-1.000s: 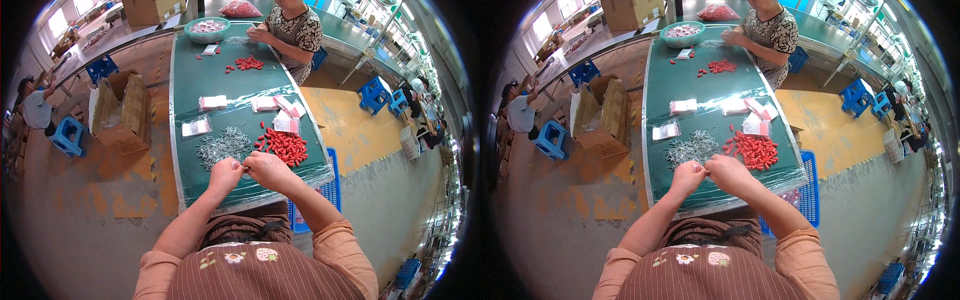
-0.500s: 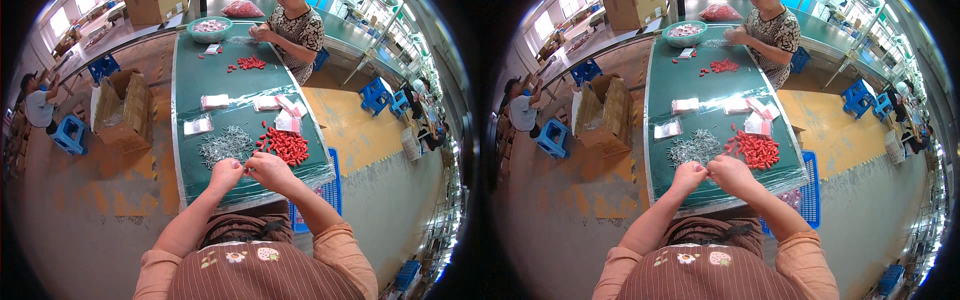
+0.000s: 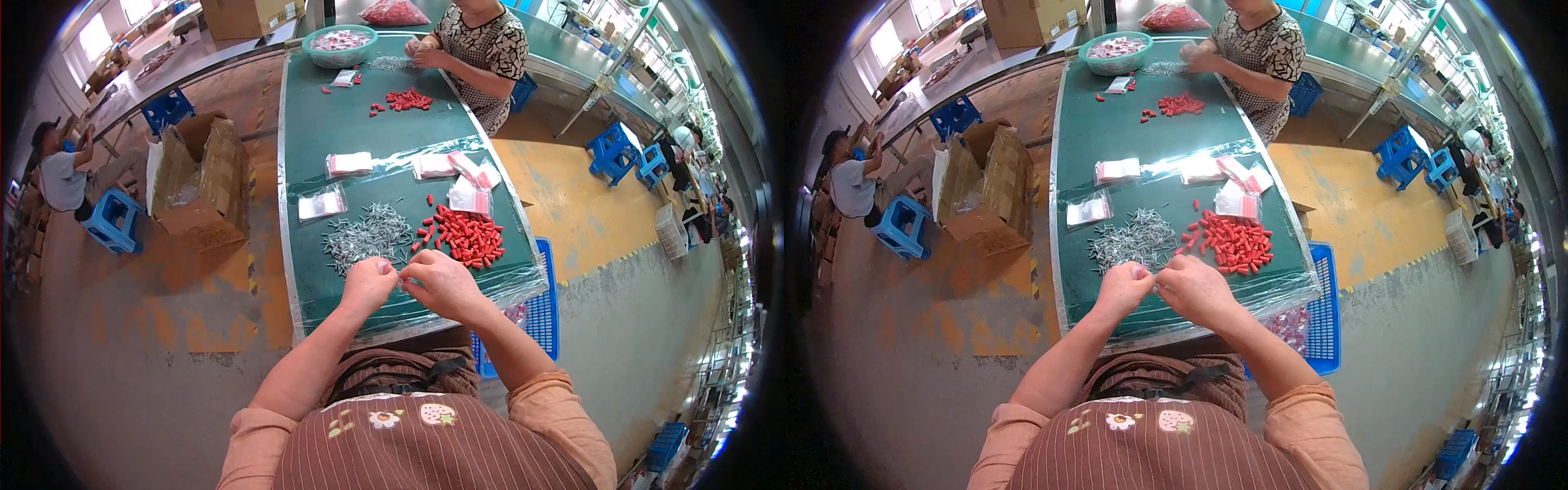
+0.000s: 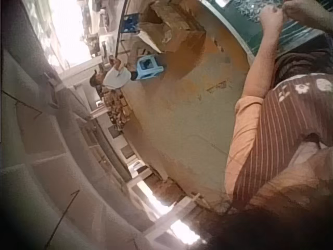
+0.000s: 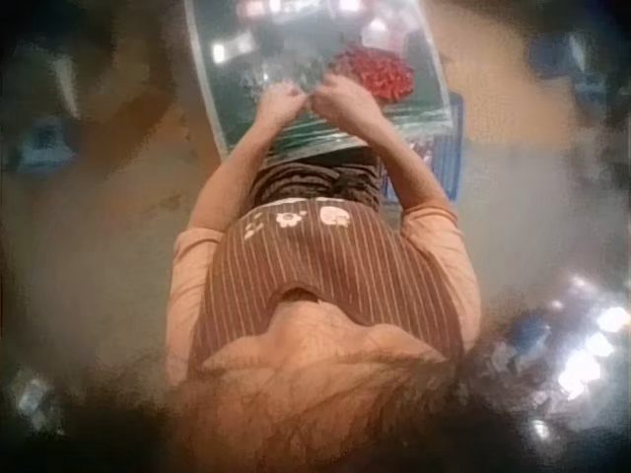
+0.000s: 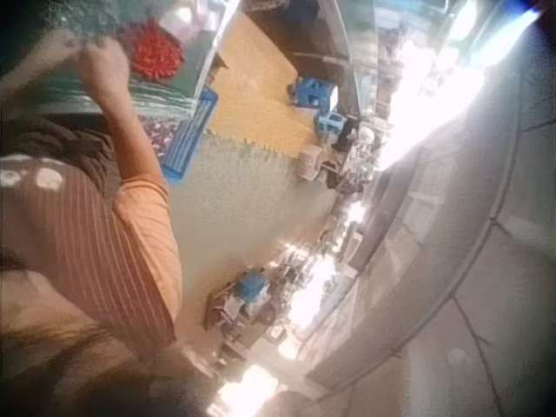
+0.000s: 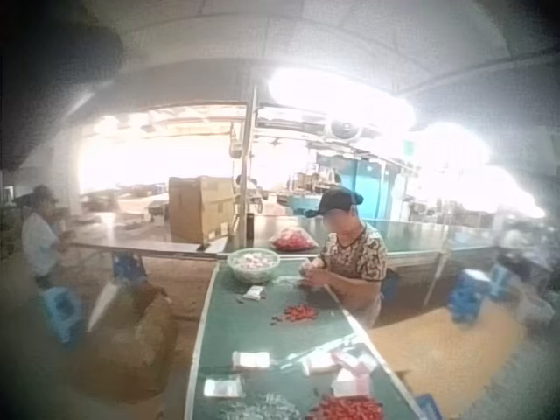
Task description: The person places small metal pins and red plastic caps into plastic bags by hand.
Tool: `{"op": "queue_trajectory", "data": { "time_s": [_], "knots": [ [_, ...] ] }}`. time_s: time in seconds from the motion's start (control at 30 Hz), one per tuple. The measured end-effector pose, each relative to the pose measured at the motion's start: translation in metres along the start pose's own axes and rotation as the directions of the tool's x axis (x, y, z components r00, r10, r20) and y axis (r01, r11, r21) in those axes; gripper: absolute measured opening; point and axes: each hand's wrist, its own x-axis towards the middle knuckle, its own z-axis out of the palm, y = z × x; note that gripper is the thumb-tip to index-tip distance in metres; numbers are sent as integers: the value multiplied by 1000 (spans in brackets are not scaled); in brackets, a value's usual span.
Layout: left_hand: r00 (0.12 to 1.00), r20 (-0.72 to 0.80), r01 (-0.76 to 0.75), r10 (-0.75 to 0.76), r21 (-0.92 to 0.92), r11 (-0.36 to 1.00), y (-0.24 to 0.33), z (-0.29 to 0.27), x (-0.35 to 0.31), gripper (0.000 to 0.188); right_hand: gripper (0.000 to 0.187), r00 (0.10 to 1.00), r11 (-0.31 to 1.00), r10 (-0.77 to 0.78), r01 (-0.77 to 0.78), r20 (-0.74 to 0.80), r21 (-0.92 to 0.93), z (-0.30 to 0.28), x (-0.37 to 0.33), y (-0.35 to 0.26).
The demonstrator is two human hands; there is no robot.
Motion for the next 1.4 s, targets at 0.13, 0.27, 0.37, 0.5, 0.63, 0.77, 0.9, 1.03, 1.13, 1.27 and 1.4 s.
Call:
{"op": "queue_trajectory", "data": {
  "time_s": [0.13, 0.27, 0.37, 0.5, 0.63, 0.77, 0.9, 1.03, 1.13, 1.27, 1.4],
  "knots": [
    [999, 38, 14, -11, -73, 997, 7, -2, -6, 15, 10, 998, 989, -19, 28, 68, -144, 5, -4, 0],
    [998, 30, -56, 58, -50, 997, 1, 3, -8, 18, 9, 995, 988, 12, 4, 103, -156, 8, -5, 4],
    [988, 110, -81, 111, -246, 966, 9, -5, -14, 18, 10, 995, 996, 53, -46, 86, -83, 4, -5, 6],
    [941, 335, 142, 44, -509, 849, 8, -16, -24, 11, 14, 979, 954, 166, -190, 118, 231, -5, -6, 8],
    [947, 302, 70, 113, -535, 842, 5, -13, -24, 5, 14, 965, 906, 216, -255, 152, 338, -11, -11, 12],
    [948, 292, 51, 123, -525, 850, 7, -14, -26, 4, 10, 962, 863, 246, -273, 118, 425, -15, -19, 18],
    [954, 275, 41, 116, -507, 861, 8, -15, -30, 3, 8, 927, 757, 330, -371, 176, 538, -18, -23, 15],
    [959, 251, 67, 131, -650, 757, 27, -17, -39, 3, 9, 932, 701, 327, -350, 156, 621, -13, -28, 19],
    [968, 219, 44, 119, -621, 783, 21, -15, -34, 3, 10, 934, 667, 331, -333, 136, 667, -10, -28, 20],
    [973, 175, -6, 150, -631, 776, 14, -10, -33, 2, 17, 923, 650, 384, -279, 12, 706, -2, -30, 22],
    [984, 88, -63, 157, -646, 760, 11, -4, -33, 4, 22, 914, 603, 405, -243, -29, 760, -1, -28, 18]
  ]
}}
